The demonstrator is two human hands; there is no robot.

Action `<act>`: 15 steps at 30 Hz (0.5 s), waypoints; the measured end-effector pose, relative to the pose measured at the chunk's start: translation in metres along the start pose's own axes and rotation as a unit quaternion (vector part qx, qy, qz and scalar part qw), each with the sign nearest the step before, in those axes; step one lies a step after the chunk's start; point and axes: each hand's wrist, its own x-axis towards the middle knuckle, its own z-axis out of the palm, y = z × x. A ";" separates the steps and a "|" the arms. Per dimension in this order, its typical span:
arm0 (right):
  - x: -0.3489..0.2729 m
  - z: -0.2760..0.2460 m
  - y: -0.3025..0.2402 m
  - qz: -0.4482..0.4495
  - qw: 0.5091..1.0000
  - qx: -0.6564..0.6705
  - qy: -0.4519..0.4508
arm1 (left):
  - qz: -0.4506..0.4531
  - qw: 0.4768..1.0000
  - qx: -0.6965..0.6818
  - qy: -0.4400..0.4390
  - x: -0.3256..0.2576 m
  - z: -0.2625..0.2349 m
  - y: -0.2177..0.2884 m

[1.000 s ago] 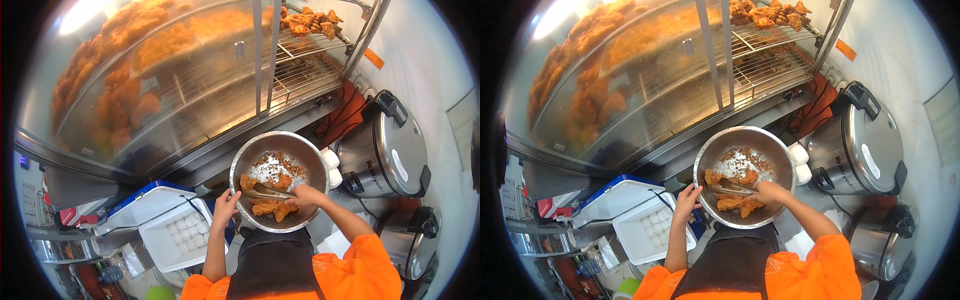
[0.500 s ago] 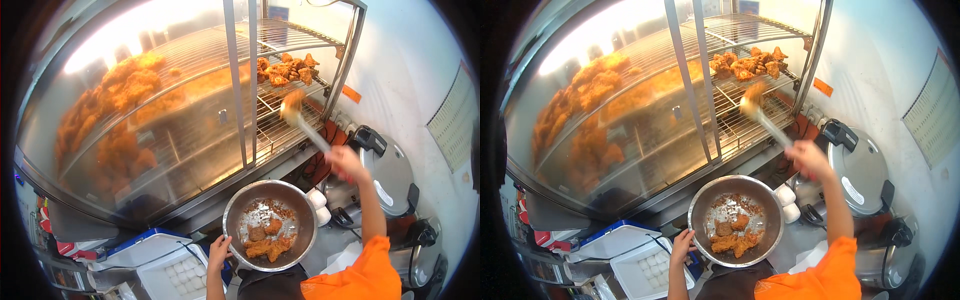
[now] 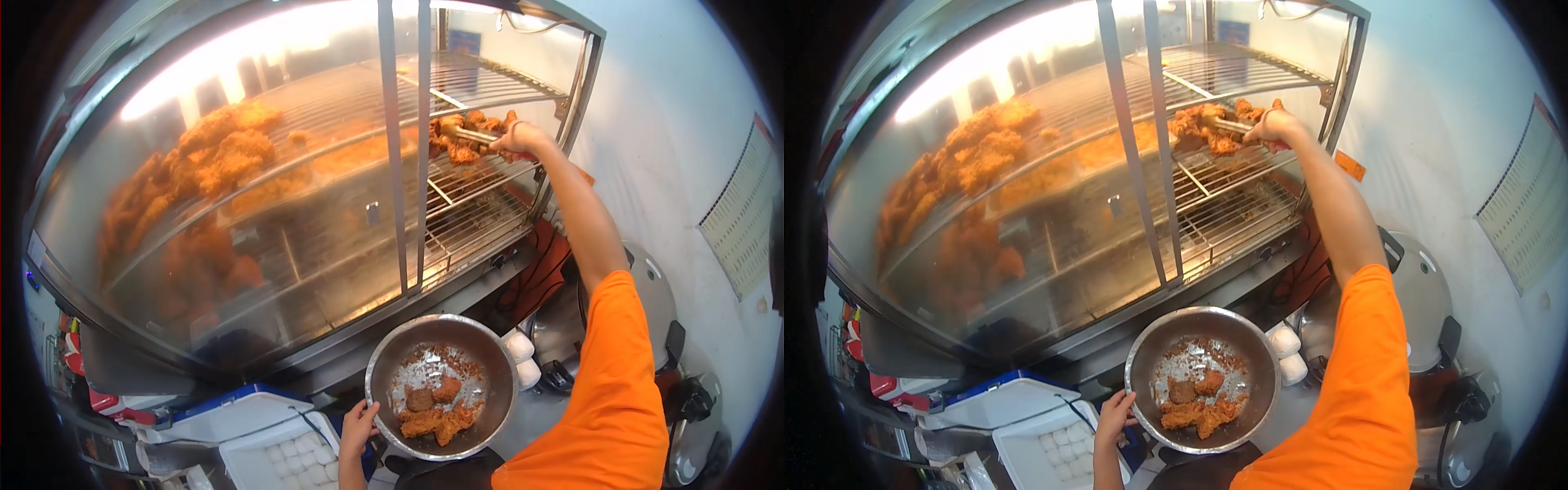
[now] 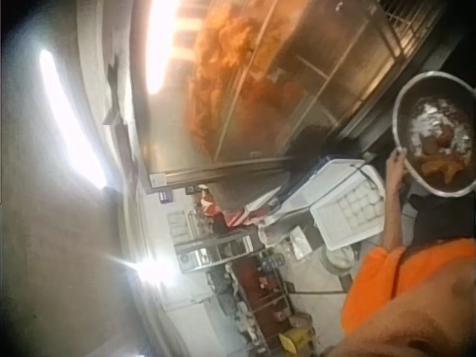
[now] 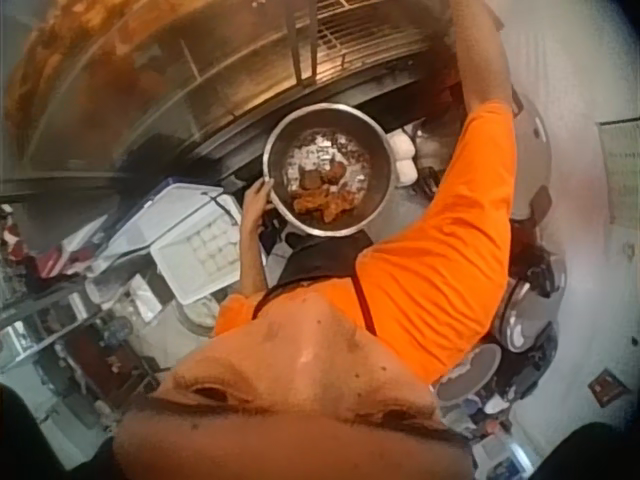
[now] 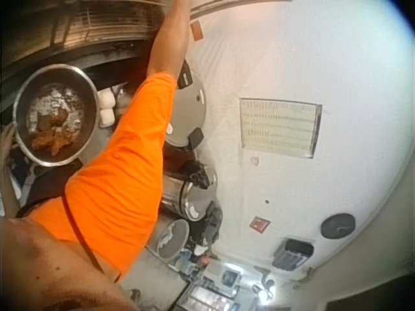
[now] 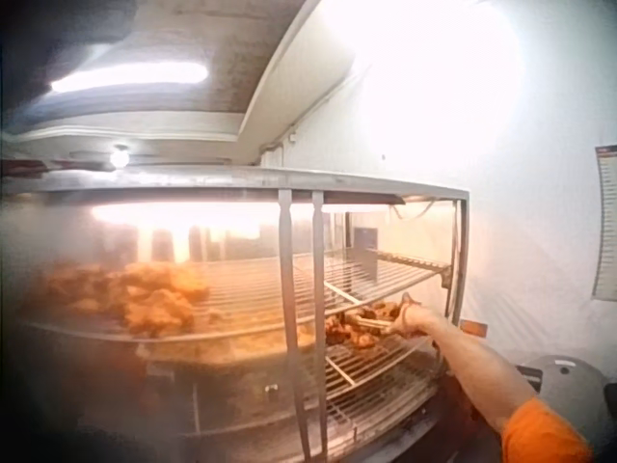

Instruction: The person transfers fried chicken from a fryer basket into a metal bowl using tongs and then places the chicken onto a wire rack inside a heated display case.

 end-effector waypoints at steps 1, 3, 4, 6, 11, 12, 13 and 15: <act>-0.013 -0.005 0.009 -0.035 0.999 0.027 0.020 | 0.000 1.000 -0.001 -0.001 -0.004 0.000 0.001; -0.033 -0.010 0.045 -0.096 0.992 0.041 0.071 | 0.015 0.999 -0.038 -0.026 0.002 -0.001 -0.009; -0.072 -0.010 0.046 -0.118 0.988 0.049 0.089 | 0.024 0.999 -0.020 -0.014 -0.004 -0.002 -0.007; -0.131 -0.003 0.070 -0.110 0.993 0.036 0.021 | 0.027 0.999 -0.001 -0.028 0.003 -0.002 -0.016; -0.240 0.111 0.095 -0.216 0.956 -0.074 -0.184 | 0.004 0.999 -0.002 -0.032 -0.001 -0.005 -0.010; -0.256 0.135 0.089 -0.224 0.944 -0.098 -0.223 | 0.003 0.999 0.003 -0.031 -0.002 -0.004 -0.007; -0.265 0.160 0.094 -0.234 0.922 -0.126 -0.280 | 0.003 0.999 0.010 -0.035 -0.005 -0.004 -0.002; -0.284 0.193 0.094 -0.265 0.902 -0.141 -0.310 | 0.008 0.999 0.021 -0.041 -0.006 -0.004 0.001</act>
